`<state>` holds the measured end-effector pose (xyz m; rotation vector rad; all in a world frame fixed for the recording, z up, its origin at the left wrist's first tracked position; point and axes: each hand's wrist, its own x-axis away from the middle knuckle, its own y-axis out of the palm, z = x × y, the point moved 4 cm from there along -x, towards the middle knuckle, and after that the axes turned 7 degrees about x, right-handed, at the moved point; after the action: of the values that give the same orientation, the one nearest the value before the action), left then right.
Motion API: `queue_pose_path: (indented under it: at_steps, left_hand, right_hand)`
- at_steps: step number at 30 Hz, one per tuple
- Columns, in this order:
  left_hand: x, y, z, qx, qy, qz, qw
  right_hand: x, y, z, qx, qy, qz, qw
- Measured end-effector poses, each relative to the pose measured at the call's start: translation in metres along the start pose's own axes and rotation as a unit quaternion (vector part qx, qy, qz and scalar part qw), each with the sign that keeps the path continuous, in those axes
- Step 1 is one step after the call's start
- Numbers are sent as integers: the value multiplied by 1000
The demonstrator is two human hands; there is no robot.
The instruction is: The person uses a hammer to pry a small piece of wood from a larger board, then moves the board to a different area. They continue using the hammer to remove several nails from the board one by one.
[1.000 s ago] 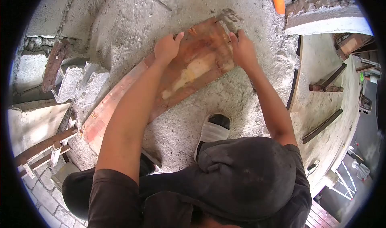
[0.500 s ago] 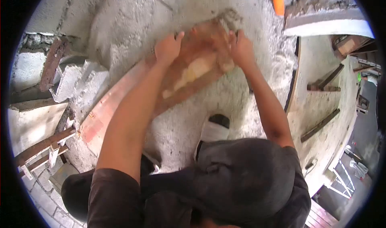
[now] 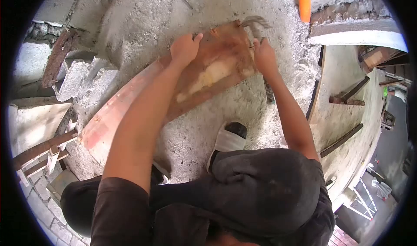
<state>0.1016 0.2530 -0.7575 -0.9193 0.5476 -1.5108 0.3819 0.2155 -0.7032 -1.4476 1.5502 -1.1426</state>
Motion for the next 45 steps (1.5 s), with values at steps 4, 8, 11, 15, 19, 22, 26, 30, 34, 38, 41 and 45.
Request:
queue_pose_path:
  at_steps: [4,8,11,15,19,22,26,30,34,38,41,45]
  left_hand:
    - [7,2,4,7,-17,-20,1000]
    - [-1,-1,2,-13,-16,-17,1000]
    - [1,3,0,-16,-7,20,1000]
    - [-9,10,-10,2,-6,-7,1000]
    - [-6,-2,7,-64,-6,2,998]
    - [-24,4,-13,-75,7,25,997]
    - [-48,-11,-25,-83,-7,5,997]
    - [-26,-42,4,-232,135,-39,962]
    - [-4,-45,34,-161,37,-66,984]
    - [-43,-15,-24,74,-53,2,996]
    - [-33,-27,-8,-9,90,154,984]
    - [0,-70,1,9,245,61,967]
  right_hand:
    - [23,-15,-1,-71,26,90,993]
    - [4,3,-6,-74,28,70,994]
    - [-1,7,-6,-45,-13,11,999]
    - [76,-6,33,-49,124,50,990]
    - [154,0,99,-48,229,47,971]
    - [204,5,134,-21,325,23,945]
    - [219,-19,153,118,182,63,974]
    - [211,-31,212,77,147,39,985]
    - [184,-19,198,-2,64,122,990]
    - [160,15,98,-57,-20,66,996]
    - [156,42,36,-63,-125,29,990]
    - [144,58,-14,-123,-195,-13,973]
